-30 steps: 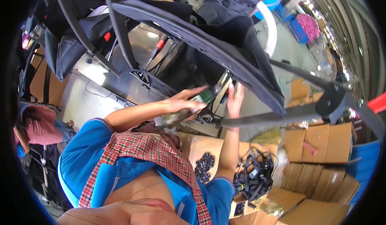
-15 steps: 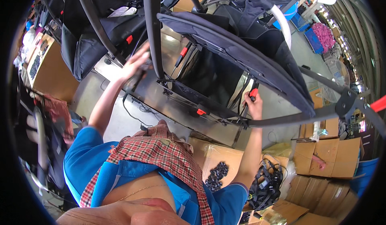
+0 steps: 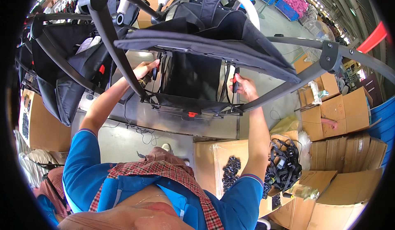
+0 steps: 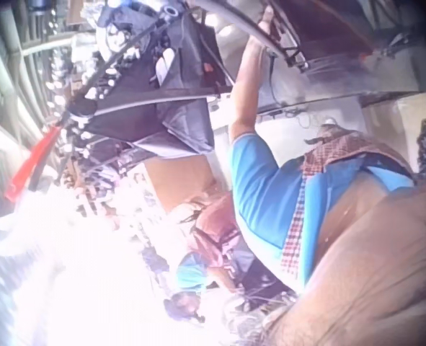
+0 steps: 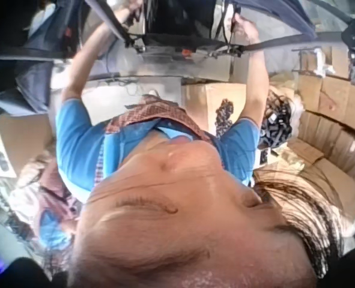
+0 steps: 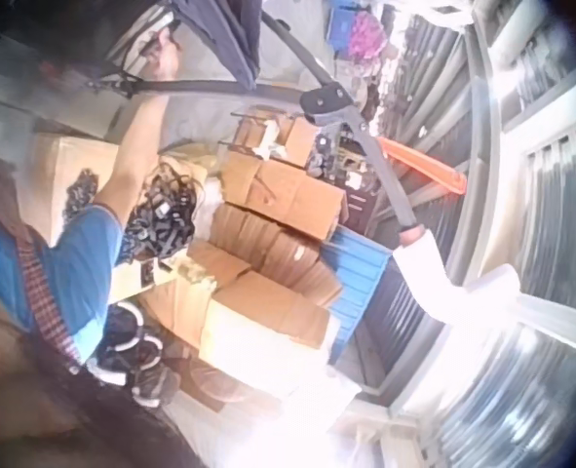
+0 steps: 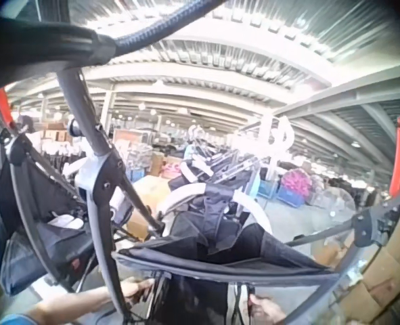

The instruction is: The person uses a cordless drill to attach black plastic fasteners to a stroller frame, securing the fabric seat and canopy. They repeatedly pick fasteners from a pile on a table, position the stroller, and drive the fasteners into place.

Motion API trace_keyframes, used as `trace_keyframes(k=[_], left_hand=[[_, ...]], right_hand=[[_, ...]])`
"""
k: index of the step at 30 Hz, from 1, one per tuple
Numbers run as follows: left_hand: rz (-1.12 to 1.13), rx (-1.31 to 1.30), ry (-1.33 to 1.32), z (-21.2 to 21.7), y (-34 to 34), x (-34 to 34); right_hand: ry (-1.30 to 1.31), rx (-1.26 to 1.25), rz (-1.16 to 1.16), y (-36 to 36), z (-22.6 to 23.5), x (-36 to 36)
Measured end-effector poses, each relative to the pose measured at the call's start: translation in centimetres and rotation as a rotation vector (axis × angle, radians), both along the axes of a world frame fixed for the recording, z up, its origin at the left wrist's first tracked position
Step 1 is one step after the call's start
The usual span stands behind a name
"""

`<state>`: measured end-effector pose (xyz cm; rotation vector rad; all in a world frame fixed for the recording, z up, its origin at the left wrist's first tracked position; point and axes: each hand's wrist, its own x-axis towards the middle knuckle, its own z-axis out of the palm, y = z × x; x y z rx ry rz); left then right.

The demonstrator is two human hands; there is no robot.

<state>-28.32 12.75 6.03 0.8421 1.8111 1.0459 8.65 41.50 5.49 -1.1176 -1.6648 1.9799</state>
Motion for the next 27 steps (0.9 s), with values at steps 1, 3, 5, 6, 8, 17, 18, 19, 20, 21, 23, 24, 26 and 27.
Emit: trace_keyframes(k=[1, 3, 5, 6, 8, 17, 18, 19, 20, 21, 23, 24, 26, 27], left_hand=[[0.011, -0.006, -0.042, 0.0, -0.2, -0.1], [0.019, -0.003, -0.076, -0.3, -0.6, 0.1], [0.07, -0.016, -0.086, -0.6, -2.4, -0.3], [0.12, -0.025, -0.08, -0.7, -3.9, -0.7], [0.07, 0.004, -0.097, -0.1, -2.7, 0.1], [0.155, 0.214, -0.101, 2.1, -3.4, 1.2], [0.219, 0.248, -0.111, 2.8, -6.2, 1.7], [0.226, 0.252, -0.163, 2.1, -7.1, 2.9], [0.232, 0.232, -0.212, 1.5, -8.6, 4.6], [0.237, 0.172, -0.272, 0.7, -10.8, 5.6], [0.253, -0.078, -0.423, -2.2, -15.7, 9.4], [0.256, -0.249, -0.507, -3.8, -18.2, 11.5], [0.208, -0.586, -0.62, -7.9, -21.7, 15.6], [0.157, -0.691, -0.636, -10.3, -22.9, 17.4]], right_hand=[[-0.024, -0.002, -0.045, -0.2, -0.5, 0.1], [0.033, 0.08, -0.019, -0.2, -1.7, 1.0], [0.104, 0.139, 0.051, -0.2, -4.1, 0.0], [0.149, 0.153, 0.107, -0.3, -5.9, -1.6], [0.093, 0.38, 0.128, -0.6, -7.8, 2.3], [-0.288, 0.2, -0.184, -5.5, -5.0, 5.4], [-0.028, 0.146, -0.291, -8.2, -3.8, 7.4], [0.211, 0.122, -0.439, -11.0, -3.7, 10.8], [0.204, 0.283, -0.475, -13.5, -4.8, 15.0], [0.191, 0.442, -0.491, -16.8, -5.8, 17.8], [0.035, 0.438, -0.473, -24.4, -8.6, 23.2], [-0.019, 0.409, -0.483, -28.3, -9.8, 24.4], [-0.179, 0.474, -0.502, -34.5, -11.4, 26.5], [-0.285, 0.572, -0.491, -36.4, -11.7, 27.8]])
